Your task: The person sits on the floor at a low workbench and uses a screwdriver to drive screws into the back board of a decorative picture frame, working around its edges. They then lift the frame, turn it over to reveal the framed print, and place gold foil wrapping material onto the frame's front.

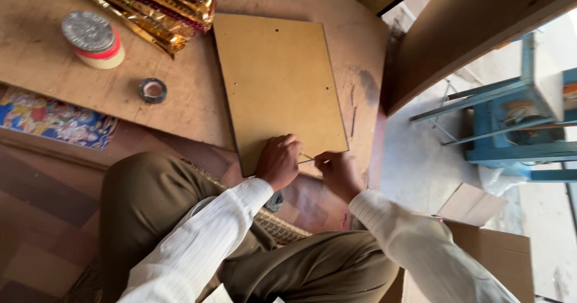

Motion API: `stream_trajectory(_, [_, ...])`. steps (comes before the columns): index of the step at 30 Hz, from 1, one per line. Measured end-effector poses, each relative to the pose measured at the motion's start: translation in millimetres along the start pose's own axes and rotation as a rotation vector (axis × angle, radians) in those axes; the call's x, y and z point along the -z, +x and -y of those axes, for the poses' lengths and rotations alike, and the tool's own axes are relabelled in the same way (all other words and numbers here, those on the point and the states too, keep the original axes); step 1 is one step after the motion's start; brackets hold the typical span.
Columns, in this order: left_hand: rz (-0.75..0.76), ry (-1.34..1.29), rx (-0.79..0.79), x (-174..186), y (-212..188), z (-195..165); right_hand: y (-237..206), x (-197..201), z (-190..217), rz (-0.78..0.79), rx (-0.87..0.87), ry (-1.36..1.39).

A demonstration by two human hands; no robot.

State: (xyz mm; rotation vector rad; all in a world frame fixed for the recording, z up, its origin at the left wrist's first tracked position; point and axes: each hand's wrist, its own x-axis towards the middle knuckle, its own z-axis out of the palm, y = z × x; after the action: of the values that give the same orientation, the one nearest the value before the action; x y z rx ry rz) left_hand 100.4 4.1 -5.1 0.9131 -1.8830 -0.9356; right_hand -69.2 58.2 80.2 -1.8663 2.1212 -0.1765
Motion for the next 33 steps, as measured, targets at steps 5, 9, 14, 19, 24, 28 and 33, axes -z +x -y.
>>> stream_trajectory(5, [0.0,-0.021,-0.014,3,9,4,21,2,8,0.163,-0.603,0.411])
stream_trajectory(9, [0.03,0.003,0.014,2,16,6,20,7,12,0.16,-0.154,-0.033])
stream_trajectory(14, [0.058,0.008,0.035,-5,21,12,23,11,-1,0.229,0.594,-0.767])
stream_trajectory(19, [0.035,0.009,0.012,-17,23,15,33,7,-20,0.169,0.262,-0.348])
stream_trajectory(24, [0.033,0.024,0.007,-21,26,12,53,5,-31,0.287,-0.742,0.631])
stream_trajectory(28, [0.07,0.036,-0.019,-19,35,10,63,12,-27,0.292,-0.732,0.579])
stream_trajectory(33, [0.061,0.066,-0.019,-19,46,12,59,23,-12,0.071,0.342,-0.449])
